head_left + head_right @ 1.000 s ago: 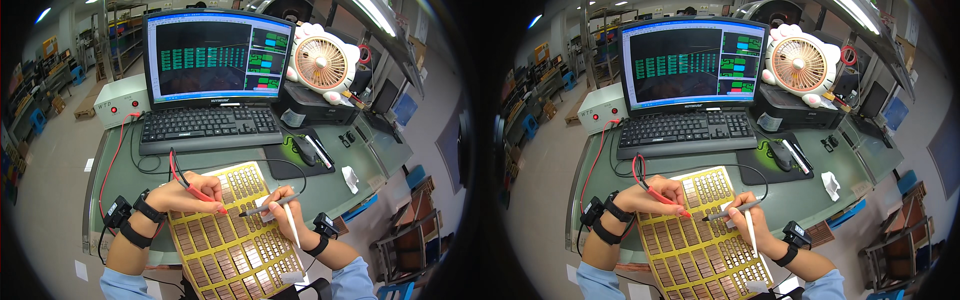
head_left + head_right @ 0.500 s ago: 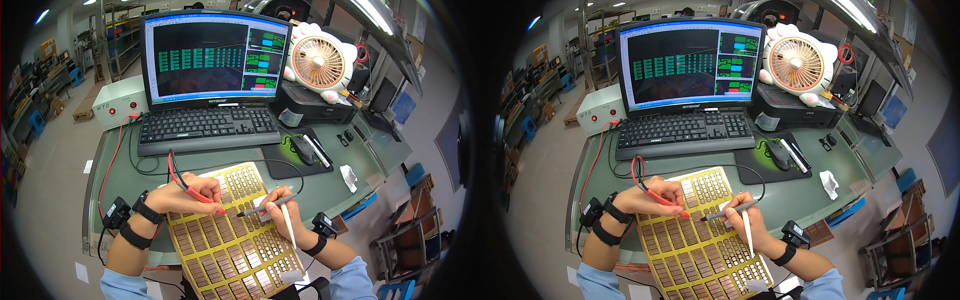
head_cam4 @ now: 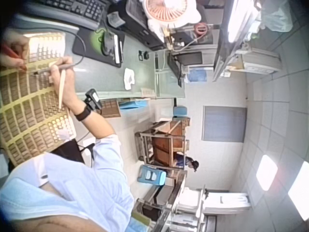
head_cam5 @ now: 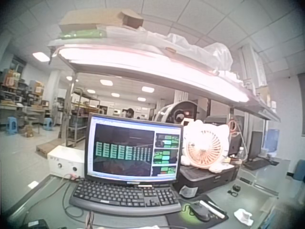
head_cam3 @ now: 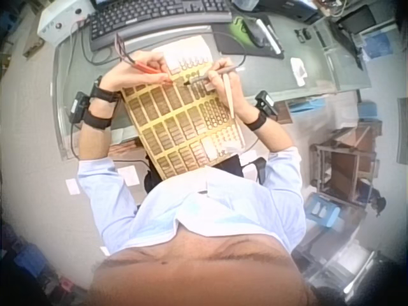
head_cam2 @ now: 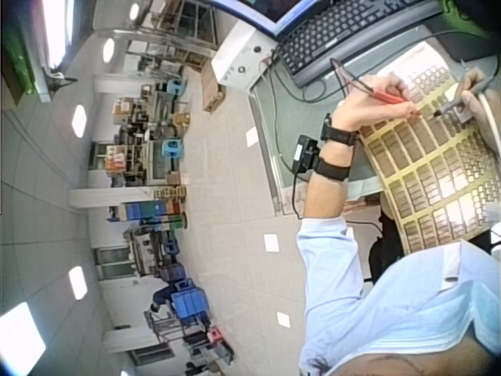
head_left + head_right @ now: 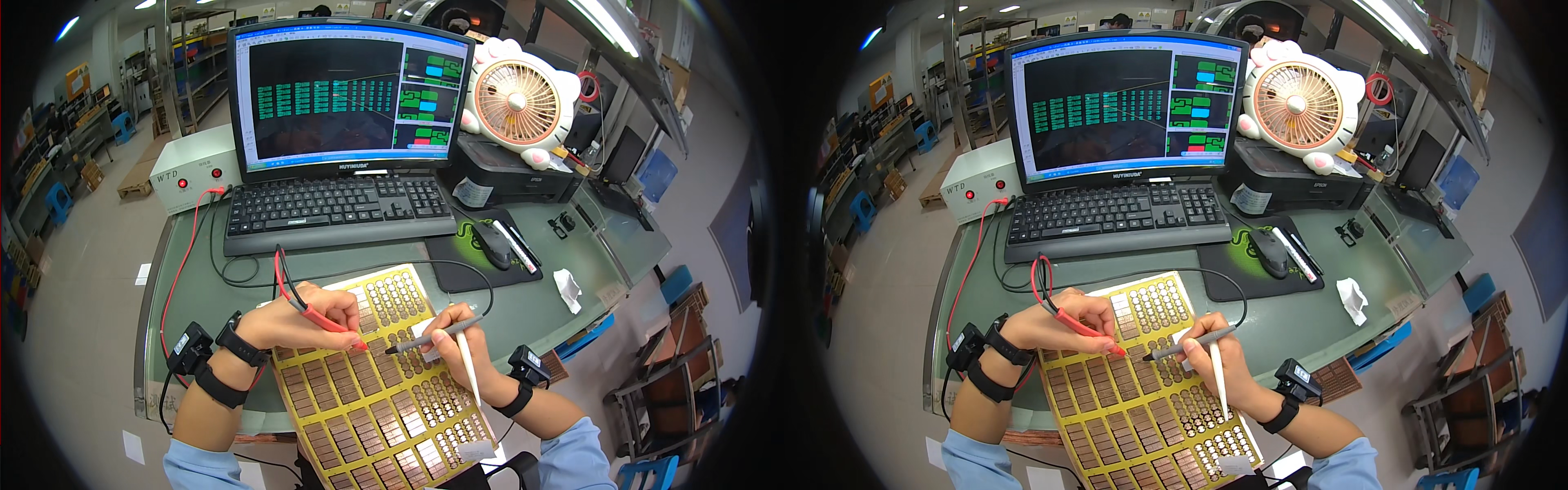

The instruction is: Inspecting and testing electronic components on a large panel using a probe and a marking stylus.

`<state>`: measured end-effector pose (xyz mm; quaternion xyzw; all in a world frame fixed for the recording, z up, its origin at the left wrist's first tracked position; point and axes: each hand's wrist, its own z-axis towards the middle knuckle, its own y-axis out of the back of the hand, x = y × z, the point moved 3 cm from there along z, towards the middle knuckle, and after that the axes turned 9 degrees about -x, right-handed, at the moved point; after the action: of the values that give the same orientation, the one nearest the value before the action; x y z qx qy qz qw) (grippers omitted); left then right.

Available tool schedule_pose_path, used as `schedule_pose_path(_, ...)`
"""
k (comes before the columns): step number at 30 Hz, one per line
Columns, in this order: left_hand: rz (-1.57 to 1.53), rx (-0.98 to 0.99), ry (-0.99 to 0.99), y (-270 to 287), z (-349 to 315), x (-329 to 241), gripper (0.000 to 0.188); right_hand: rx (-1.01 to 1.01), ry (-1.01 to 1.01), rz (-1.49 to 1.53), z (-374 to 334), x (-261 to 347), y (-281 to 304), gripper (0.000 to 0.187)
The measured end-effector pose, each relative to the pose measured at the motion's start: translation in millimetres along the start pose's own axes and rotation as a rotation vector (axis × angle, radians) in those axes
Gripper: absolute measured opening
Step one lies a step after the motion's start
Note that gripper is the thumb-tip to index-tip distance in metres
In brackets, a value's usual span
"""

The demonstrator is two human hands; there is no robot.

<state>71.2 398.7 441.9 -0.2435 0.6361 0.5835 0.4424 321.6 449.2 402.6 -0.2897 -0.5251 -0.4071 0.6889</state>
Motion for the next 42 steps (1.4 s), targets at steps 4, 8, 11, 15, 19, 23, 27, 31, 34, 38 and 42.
schedule_pose_path(4, 0.007, -0.003, -0.017, 0, 1, -2, 0.027, -0.008, 0.014, -0.031, 1, 2, 0, 0.017)
schedule_pose_path(8, 0.031, -0.012, -0.048, 0, 0, -3, 0.025, 0.02, -0.004, -0.066, 3, 4, 1, 0.017)
schedule_pose_path(11, 0.031, -0.01, -0.04, 1, 0, -6, 0.025, 0.021, -0.022, -0.071, 3, 5, 1, 0.017)
schedule_pose_path(15, 0.03, -0.015, -0.036, 0, -1, -5, 0.025, 0.006, -0.027, -0.049, 2, 6, 0, 0.016)
schedule_pose_path(19, -0.021, -0.023, -0.006, 0, 0, -4, 0.025, -0.001, -0.008, 0.088, 0, 2, 2, 0.014)
schedule_pose_path(23, -0.085, -0.012, 0.063, 0, -1, -7, 0.026, 0.003, -0.006, 0.056, 1, 2, 3, 0.015)
schedule_pose_path(27, -0.031, 0.04, 0.043, -1, 0, -9, 0.025, 0.018, 0.012, 0.056, 1, 2, 3, 0.015)
schedule_pose_path(31, -0.017, 0.035, 0.03, -3, 1, -8, 0.025, 0.02, 0.01, 0.068, 1, 2, 3, 0.015)
schedule_pose_path(34, -0.021, 0.028, 0.021, -3, 1, -8, 0.024, 0.014, -0.028, 0.021, -1, 4, 2, 0.018)
schedule_pose_path(38, -0.115, 0.04, 0.06, -7, -1, -10, 0.023, 0.018, -0.022, 0.016, -3, 3, 4, 0.017)
schedule_pose_path(42, -0.124, 0.025, 0.052, -9, 0, -3, 0.025, -0.012, -0.018, -0.087, 4, 20, 4, 0.016)
